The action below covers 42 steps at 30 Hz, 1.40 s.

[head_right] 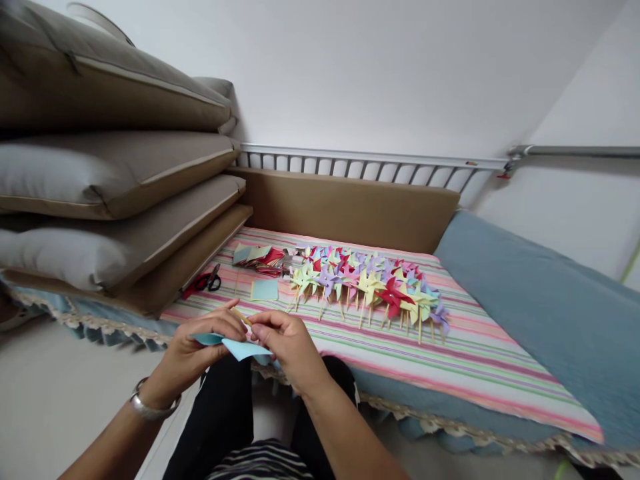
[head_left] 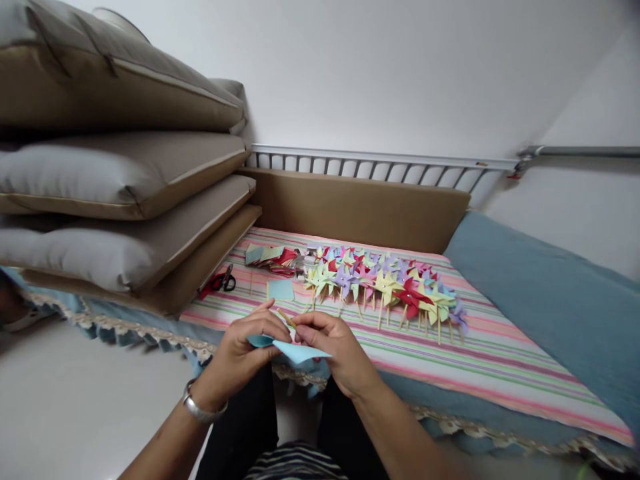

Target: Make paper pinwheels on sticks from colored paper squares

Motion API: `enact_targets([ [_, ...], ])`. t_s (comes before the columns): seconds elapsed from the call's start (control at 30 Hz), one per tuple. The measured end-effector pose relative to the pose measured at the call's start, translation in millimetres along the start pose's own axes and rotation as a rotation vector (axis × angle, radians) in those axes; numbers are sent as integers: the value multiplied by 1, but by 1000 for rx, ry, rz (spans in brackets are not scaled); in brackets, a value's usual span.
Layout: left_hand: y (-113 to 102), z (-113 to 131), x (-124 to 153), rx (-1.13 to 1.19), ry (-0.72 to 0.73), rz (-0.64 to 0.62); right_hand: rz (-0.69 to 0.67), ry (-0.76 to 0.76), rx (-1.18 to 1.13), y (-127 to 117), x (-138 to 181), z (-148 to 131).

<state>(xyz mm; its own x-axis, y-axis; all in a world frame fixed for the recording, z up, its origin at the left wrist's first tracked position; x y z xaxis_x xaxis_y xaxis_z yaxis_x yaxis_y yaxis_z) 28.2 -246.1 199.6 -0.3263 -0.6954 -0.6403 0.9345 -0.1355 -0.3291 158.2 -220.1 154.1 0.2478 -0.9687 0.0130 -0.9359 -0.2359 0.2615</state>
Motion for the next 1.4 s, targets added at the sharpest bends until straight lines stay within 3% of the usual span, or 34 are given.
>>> enact_targets([
  [0.4,-10,-11,18,-78,39,210,-20,15,52,8,3,16],
  [1.4,-17,-24,20,-59,-80,270,-14,-52,121,9,-6,23],
])
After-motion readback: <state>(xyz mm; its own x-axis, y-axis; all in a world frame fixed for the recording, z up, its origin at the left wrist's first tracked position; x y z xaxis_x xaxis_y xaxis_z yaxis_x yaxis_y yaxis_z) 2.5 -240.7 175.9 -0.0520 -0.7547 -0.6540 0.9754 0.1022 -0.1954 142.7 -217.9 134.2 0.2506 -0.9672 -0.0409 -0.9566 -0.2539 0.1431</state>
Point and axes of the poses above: each hand's wrist, its own x-axis away from the middle knuckle, its own y-axis out of the palm, z = x × y, the point moved 7 cm from there along -x, towards the middle knuckle, and after that the axes turned 3 degrees about z, right-handed, at the moved point
